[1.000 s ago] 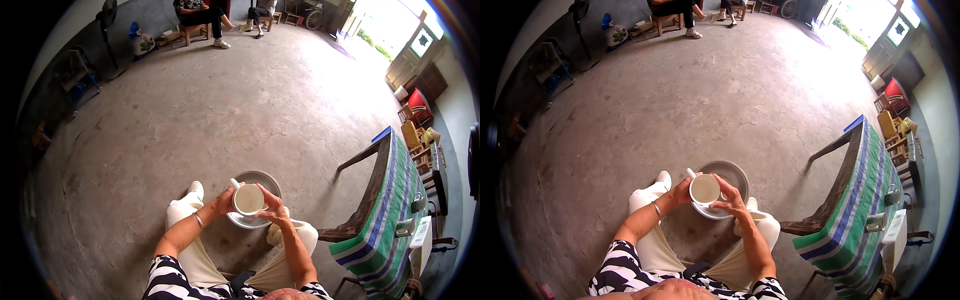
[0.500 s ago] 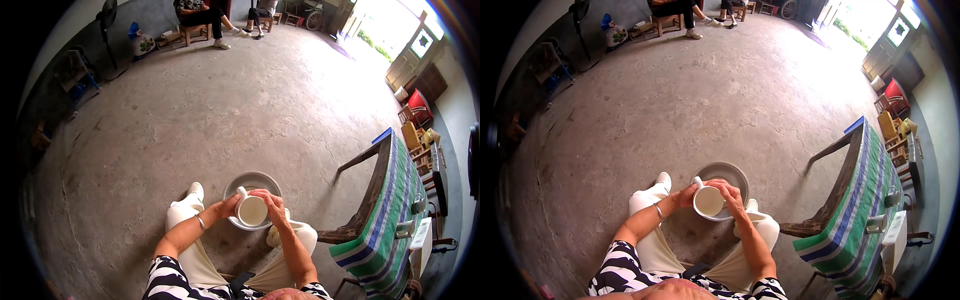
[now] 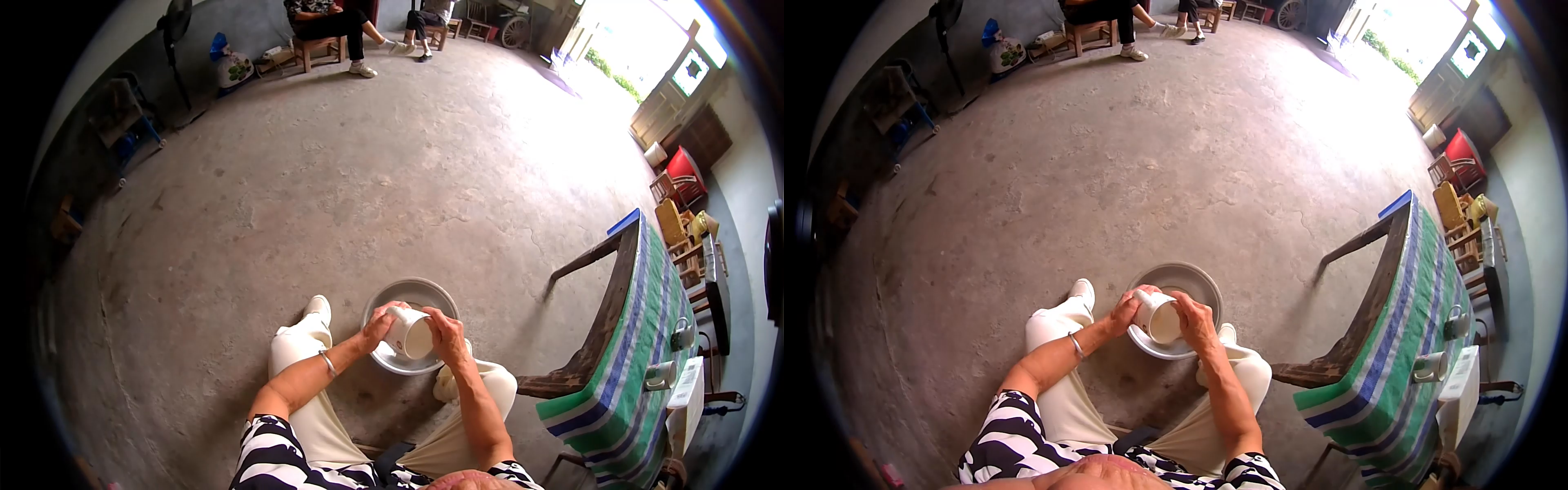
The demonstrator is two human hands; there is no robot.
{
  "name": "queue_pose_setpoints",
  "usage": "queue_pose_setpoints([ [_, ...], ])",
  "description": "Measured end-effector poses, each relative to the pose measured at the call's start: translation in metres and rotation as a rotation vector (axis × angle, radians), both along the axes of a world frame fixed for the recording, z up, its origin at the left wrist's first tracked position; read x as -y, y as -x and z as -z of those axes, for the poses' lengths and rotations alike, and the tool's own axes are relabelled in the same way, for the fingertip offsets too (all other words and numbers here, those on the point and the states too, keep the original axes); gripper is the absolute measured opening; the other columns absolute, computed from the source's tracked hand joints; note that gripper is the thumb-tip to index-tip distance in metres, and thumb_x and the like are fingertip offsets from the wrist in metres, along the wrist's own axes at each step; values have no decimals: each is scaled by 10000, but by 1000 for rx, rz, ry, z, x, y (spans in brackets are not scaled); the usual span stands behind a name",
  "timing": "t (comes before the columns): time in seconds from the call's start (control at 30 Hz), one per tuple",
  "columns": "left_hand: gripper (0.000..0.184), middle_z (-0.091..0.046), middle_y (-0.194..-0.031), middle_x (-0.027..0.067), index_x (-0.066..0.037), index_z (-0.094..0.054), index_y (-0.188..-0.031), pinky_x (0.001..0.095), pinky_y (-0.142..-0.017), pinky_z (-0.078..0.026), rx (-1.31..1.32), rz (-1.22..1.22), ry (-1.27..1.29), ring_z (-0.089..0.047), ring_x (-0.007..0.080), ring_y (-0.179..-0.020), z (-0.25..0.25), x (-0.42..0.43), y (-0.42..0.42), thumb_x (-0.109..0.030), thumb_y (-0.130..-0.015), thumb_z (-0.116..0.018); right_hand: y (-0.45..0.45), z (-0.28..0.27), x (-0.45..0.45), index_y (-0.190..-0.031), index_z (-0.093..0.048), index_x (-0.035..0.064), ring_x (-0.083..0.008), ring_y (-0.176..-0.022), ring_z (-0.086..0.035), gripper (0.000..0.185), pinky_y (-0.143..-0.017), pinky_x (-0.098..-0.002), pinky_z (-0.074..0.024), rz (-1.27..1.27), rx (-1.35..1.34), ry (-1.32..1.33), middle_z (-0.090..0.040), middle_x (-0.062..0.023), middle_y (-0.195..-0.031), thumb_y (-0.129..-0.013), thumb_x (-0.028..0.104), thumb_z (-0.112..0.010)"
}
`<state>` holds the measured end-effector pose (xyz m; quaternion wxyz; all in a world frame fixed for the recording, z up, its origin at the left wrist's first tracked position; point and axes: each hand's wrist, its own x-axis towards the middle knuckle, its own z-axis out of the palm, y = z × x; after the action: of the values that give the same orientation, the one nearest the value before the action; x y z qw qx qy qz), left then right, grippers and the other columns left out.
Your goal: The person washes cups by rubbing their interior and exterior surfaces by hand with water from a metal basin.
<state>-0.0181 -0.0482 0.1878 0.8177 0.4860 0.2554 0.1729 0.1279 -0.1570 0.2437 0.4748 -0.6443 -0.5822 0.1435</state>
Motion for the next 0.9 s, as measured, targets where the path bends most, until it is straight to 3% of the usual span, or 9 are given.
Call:
queue_pose_setpoints([
  [0.1,353,-564,-932,10,-72,-545,-1059,237,-757,-428,8,-105,-90,-513,86,-858,-2,0,0,-375,-898,-467,1,-5,5,-939,-596,24,-247,-595,-638,131,-527,-314,-493,55,13,112,-632,-153,-711,-887,103,-505],
  [0.2,372,-573,-920,18,-71,-547,-1064,236,-769,-427,-24,-176,-116,-524,92,-851,-7,-3,-1,-396,-896,-476,9,-6,9,-892,-592,26,-82,-459,-536,245,-405,-230,-402,71,-583,412,-547,-40,-570,-931,223,-452],
  [0.37,366,-585,-895,15,-70,-551,-1070,231,-744,-435,-56,-317,-174,-531,88,-825,-9,-8,-3,-386,-893,-493,14,17,12,-870,-573,16,-49,-424,-422,289,-372,-188,-309,-11,-841,496,-558,-37,-608,-924,280,-467],
  [0.43,363,-591,-871,12,-70,-550,-1077,223,-708,-444,-54,-399,-195,-541,85,-786,-7,-12,-4,-379,-897,-494,18,26,14,-886,-566,10,-50,-417,-385,263,-364,-184,-280,-105,-1439,541,-563,-43,-630,-914,261,-490],
  [0.47,363,-591,-871,12,-70,-550,-1077,223,-708,-444,-53,-402,-197,-541,85,-786,-11,-13,-5,-379,-897,-494,24,18,14,-901,-561,-8,-48,-396,-346,258,-354,-183,-245,-114,-1479,533,-560,-45,-636,-915,241,-495],
  [0.63,318,-588,-866,3,-70,-588,-1054,222,-684,-434,-33,-496,-178,-512,75,-795,-15,-16,-2,-338,-893,-527,20,2,13,-904,-583,-15,-41,-384,-322,250,-350,-185,-208,-255,-1463,593,-540,-31,-608,-922,217,-491],
  [0.7,346,-585,-899,12,-75,-572,-1078,228,-688,-441,-10,-500,-118,-517,84,-815,-8,-18,-3,-360,-886,-531,13,-11,13,-872,-605,-4,-34,-393,-318,247,-356,-182,-210,-277,-1238,612,-530,-19,-599,-920,213,-497],
  [0.83,447,-562,-1013,35,-104,-492,-1171,287,-673,-485,-89,-432,116,-537,125,-874,0,-14,0,-422,-861,-551,13,-1,8,-920,-633,-4,-42,-517,-462,241,-466,-177,-347,10,-940,124,-585,-23,-662,-918,200,-506],
  [0.9,458,-554,-1031,39,-132,-462,-1196,317,-651,-499,-70,-397,166,-541,140,-887,11,-2,3,-422,-856,-557,14,8,5,-995,-624,-11,-73,-662,-543,250,-599,-196,-430,32,-806,107,-619,-36,-744,-921,195,-504],
])
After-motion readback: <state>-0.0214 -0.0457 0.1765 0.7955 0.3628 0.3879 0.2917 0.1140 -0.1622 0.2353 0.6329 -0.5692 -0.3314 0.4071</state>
